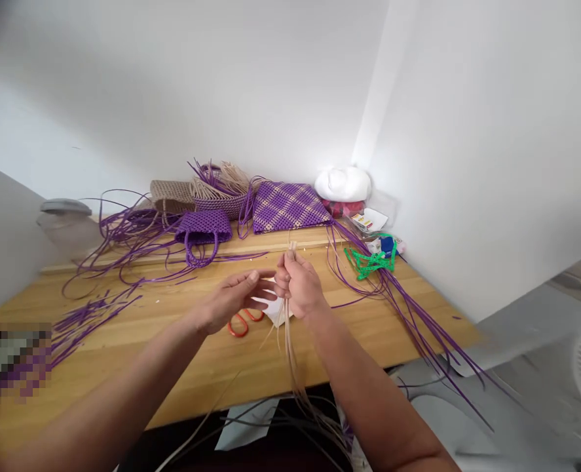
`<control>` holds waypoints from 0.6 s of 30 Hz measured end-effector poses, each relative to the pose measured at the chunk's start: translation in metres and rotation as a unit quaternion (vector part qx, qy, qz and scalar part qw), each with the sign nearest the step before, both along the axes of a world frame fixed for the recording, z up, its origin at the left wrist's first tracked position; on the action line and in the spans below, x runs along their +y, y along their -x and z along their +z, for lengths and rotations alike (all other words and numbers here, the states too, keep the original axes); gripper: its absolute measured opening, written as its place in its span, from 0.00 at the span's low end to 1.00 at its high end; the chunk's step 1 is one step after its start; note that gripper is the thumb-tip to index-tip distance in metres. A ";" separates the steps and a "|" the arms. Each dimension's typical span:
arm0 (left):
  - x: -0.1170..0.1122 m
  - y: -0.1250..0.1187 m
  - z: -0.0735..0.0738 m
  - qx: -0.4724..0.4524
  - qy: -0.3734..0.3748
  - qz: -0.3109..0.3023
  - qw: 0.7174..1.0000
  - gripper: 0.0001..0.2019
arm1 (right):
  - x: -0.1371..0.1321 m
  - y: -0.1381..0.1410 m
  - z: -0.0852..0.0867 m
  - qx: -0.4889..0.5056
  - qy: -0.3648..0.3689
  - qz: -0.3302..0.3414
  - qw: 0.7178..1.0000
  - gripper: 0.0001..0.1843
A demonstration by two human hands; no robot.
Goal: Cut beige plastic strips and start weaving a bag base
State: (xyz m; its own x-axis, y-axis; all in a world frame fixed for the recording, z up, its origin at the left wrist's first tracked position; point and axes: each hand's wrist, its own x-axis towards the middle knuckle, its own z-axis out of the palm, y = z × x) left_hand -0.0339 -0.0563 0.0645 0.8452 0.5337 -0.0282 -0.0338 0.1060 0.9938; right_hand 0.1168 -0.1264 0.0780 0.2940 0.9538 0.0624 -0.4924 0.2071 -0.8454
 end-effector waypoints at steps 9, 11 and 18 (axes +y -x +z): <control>-0.073 0.042 -0.006 -0.063 0.012 -0.044 0.997 0.22 | -0.043 0.047 0.069 -0.008 -0.015 -0.029 0.999 0.19; -0.084 0.050 -0.003 -0.065 -0.003 -0.051 0.997 0.21 | -0.052 0.060 0.075 -0.012 -0.011 -0.028 0.999 0.19; -0.112 0.078 0.007 -0.068 -0.078 -0.040 0.994 0.19 | -0.074 0.092 0.092 -0.099 -0.031 -0.011 0.995 0.19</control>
